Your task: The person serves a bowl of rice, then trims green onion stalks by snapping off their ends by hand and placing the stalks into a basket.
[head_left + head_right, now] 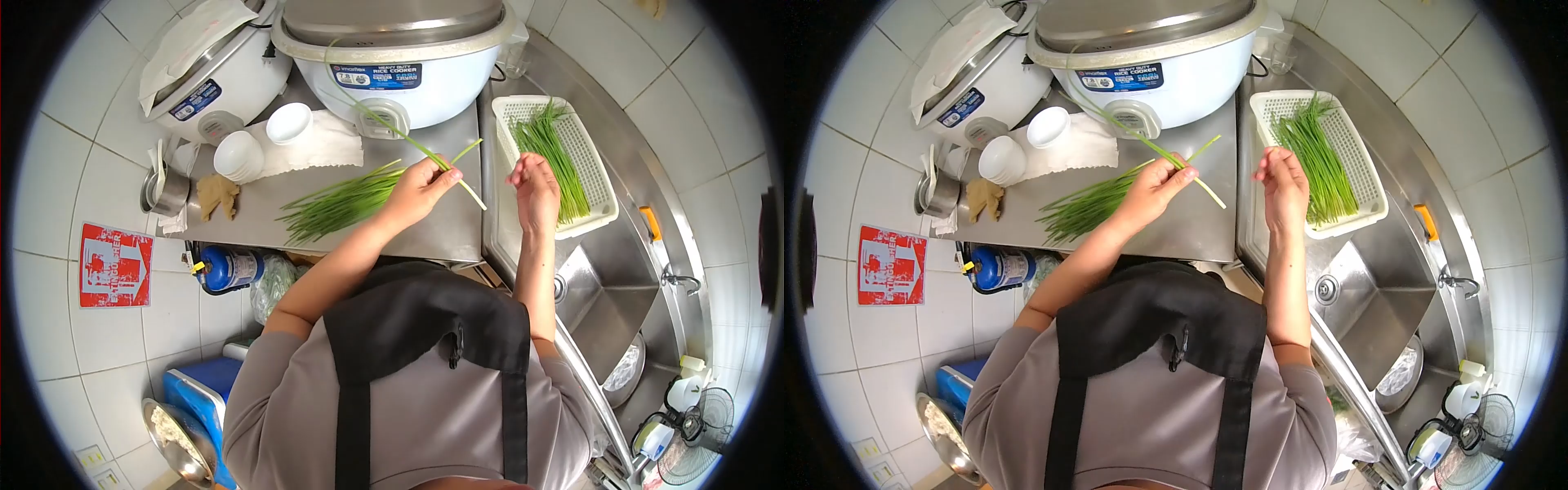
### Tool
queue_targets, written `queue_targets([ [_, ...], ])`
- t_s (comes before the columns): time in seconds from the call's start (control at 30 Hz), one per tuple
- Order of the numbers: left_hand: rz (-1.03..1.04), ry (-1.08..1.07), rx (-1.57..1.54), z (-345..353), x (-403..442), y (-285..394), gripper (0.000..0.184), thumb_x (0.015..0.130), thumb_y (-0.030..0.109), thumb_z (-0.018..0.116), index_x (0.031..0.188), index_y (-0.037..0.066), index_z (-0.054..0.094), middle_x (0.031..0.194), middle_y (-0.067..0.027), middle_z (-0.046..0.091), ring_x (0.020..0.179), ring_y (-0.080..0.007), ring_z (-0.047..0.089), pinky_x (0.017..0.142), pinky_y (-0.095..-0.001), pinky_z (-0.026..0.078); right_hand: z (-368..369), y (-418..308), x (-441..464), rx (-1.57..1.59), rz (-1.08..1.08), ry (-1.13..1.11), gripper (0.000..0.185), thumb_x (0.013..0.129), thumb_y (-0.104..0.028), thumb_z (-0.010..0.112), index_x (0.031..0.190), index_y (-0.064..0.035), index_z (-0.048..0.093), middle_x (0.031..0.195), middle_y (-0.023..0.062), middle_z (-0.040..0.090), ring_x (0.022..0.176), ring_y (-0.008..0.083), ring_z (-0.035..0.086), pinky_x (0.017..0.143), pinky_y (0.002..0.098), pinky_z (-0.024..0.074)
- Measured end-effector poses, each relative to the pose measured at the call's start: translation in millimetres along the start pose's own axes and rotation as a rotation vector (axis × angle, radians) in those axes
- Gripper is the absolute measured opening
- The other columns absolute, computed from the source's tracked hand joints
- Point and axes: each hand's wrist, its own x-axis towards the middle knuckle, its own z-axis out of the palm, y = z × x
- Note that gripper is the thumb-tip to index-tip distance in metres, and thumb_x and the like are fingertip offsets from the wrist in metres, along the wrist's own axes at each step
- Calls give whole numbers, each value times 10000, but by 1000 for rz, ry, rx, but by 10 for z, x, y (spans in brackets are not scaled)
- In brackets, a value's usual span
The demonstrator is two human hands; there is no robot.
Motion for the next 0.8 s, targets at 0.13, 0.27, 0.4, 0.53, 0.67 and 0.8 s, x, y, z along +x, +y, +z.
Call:
queue_targets([
  [0.13,-51,68,64,-100,-28,56,200,892,237,554,828,48,544,635,69,404,581,-25,347,517,-199,300,205,-29,-155,-247,209,-157,199,879,-39,439,1032,-16,564,693,-13,480,585,66,420,545,204,368],
  [0.27,-56,177,54,-100,-52,25,214,868,242,588,814,37,558,643,51,460,589,-32,373,521,-206,313,383,34,-252,-574,105,-263,129,827,-55,549,939,-33,609,651,-47,394,568,55,333,506,200,286],
  [0.4,-30,199,22,-110,-66,-5,182,886,232,570,889,50,555,676,71,452,616,-14,371,541,-184,318,522,75,-300,-897,-54,-297,124,758,-105,687,843,-36,630,632,-58,391,559,53,315,501,204,274],
  [0.53,55,241,-124,-95,-89,44,186,872,209,593,958,45,601,700,70,463,639,-12,379,549,-184,311,495,182,-277,-699,17,-262,95,775,-95,682,812,-31,622,602,-72,415,510,48,297,479,209,264],
  [0.67,32,285,-133,-48,-147,79,168,863,193,603,927,41,638,725,62,489,620,-7,388,539,-175,312,471,249,-272,-349,172,-189,70,812,-93,644,778,-42,610,593,-67,440,491,41,288,464,213,247],
  [0.8,30,310,-166,74,-175,46,162,862,182,602,924,38,642,722,52,500,584,-15,386,518,-170,308,429,378,-229,56,223,-127,113,859,-139,586,772,-67,598,610,-52,456,492,47,283,451,214,238],
])
